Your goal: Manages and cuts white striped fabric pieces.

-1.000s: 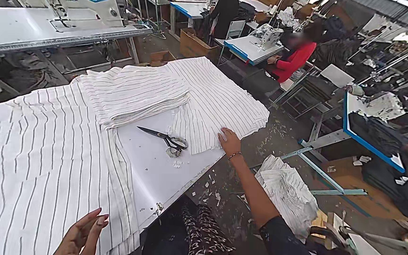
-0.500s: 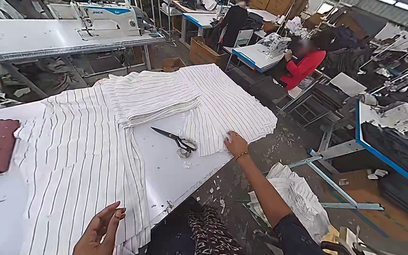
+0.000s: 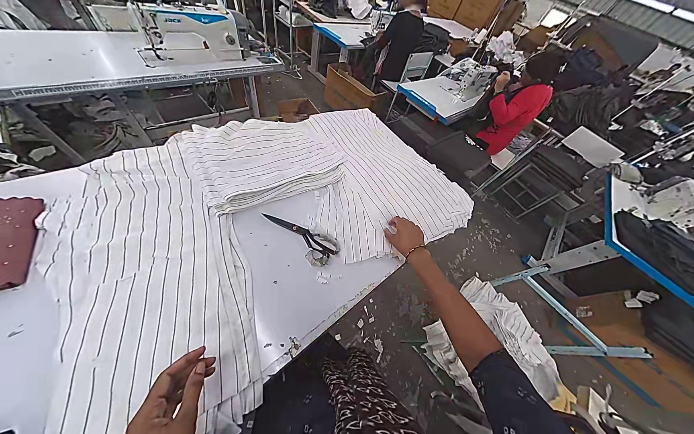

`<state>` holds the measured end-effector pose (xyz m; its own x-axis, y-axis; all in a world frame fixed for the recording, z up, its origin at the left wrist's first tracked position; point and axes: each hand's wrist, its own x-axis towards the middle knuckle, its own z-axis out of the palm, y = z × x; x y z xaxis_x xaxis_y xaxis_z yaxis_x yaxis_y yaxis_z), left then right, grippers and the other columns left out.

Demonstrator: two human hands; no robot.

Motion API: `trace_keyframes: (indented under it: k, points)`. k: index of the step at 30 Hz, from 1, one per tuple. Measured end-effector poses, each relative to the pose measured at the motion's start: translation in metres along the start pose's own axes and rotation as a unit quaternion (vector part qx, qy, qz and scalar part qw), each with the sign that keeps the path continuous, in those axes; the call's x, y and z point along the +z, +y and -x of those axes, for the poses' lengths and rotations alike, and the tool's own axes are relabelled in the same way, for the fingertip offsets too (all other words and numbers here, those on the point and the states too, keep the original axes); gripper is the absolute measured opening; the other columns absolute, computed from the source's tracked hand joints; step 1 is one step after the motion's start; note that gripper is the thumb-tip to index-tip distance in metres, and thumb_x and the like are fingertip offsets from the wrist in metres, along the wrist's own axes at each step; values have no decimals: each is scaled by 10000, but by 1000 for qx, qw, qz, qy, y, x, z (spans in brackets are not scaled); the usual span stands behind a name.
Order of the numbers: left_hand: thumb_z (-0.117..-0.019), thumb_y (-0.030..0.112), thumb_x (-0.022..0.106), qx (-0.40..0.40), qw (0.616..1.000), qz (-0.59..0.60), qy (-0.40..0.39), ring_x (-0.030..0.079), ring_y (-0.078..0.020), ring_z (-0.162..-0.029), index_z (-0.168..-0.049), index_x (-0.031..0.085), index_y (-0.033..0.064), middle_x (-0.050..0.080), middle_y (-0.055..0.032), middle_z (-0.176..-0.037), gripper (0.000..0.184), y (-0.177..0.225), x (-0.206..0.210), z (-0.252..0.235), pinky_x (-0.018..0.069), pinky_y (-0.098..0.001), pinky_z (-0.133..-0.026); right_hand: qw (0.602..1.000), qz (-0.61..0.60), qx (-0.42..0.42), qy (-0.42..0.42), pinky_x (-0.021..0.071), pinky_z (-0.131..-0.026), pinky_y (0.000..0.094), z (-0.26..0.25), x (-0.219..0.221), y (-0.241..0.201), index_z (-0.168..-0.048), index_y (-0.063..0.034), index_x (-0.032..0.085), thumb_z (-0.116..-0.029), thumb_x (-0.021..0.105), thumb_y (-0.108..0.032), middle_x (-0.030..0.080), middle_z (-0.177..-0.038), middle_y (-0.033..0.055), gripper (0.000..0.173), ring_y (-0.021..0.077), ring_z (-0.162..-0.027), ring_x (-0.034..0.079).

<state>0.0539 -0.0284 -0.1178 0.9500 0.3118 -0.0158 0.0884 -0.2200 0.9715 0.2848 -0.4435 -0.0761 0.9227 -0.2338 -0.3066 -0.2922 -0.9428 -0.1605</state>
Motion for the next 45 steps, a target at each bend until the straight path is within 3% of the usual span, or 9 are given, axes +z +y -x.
trace_keyframes:
  k: [10,14,17,21,26,30,33,39,45]
  points:
    - [-1005,78,522,23,999,6,-36,689,-35,-878,-1215,601,-120,721,-92,-985,299,6,32,-9,574,-223,-804,949,-158,-87,260,518,-923,571,25,-31,39,-1240,31,681,-1087,462,-178,728,-1042,260,339,421,-1000,708]
    - [-1004,149,538,63,980,34,-187,729,-156,-885,-1232,644,-77,745,-142,-1013,338,32,108,-17,598,-319,-796,935,-192,-223,197,564,-896,530,92,-16,10,-1181,71,704,-1059,489,-121,746,-1065,232,312,369,-978,739]
    - [-1050,198,506,-93,927,128,-340,725,-146,-957,-1322,568,-56,728,-104,-1107,377,48,154,-33,600,-331,-855,912,-226,-340,42,580,-872,489,165,33,-21,-1116,63,727,-1031,529,-83,753,-1060,206,260,328,-959,747]
    - [-996,66,631,-185,949,127,-223,688,-71,-650,-1035,659,-39,716,-38,-765,115,53,164,-58,589,-252,-644,839,-195,-474,-180,552,-798,577,206,72,-38,-1184,11,716,-1009,641,-193,746,-960,207,280,371,-865,730]
    - [-952,90,577,69,965,16,-253,643,11,-787,-1002,703,-60,709,-28,-850,202,67,124,-32,539,-223,-780,758,-298,-578,54,567,-942,367,191,36,-67,-1041,-25,775,-953,714,-166,753,-1095,137,177,249,-1063,711]
    - [-885,91,740,70,908,53,-410,659,67,-856,-994,740,12,741,56,-900,135,79,87,10,552,-174,-833,750,-229,-621,13,580,-842,421,185,19,-102,-992,-55,792,-971,680,-207,776,-1013,105,190,251,-922,742]
    - [-880,81,724,49,936,101,-334,644,91,-765,-911,764,5,741,81,-835,91,56,50,21,543,-151,-746,790,-168,-574,-137,520,-628,534,189,27,-115,-1066,-26,767,-1031,581,-236,720,-770,165,283,327,-675,698]
    - [-939,100,671,-135,989,54,-41,598,52,-621,-906,733,71,673,107,-701,76,6,5,29,516,-162,-621,766,-150,-567,-264,537,-694,537,189,44,-123,-974,29,744,-994,655,-283,727,-816,193,325,335,-760,715]
    - [-1007,269,644,-185,962,-202,-3,623,-296,-736,-1154,714,14,661,-148,-792,302,-22,14,-26,510,-514,-756,750,-138,-597,-248,446,-502,362,162,33,-103,-788,0,677,-915,728,-375,613,-607,108,399,180,-537,586]
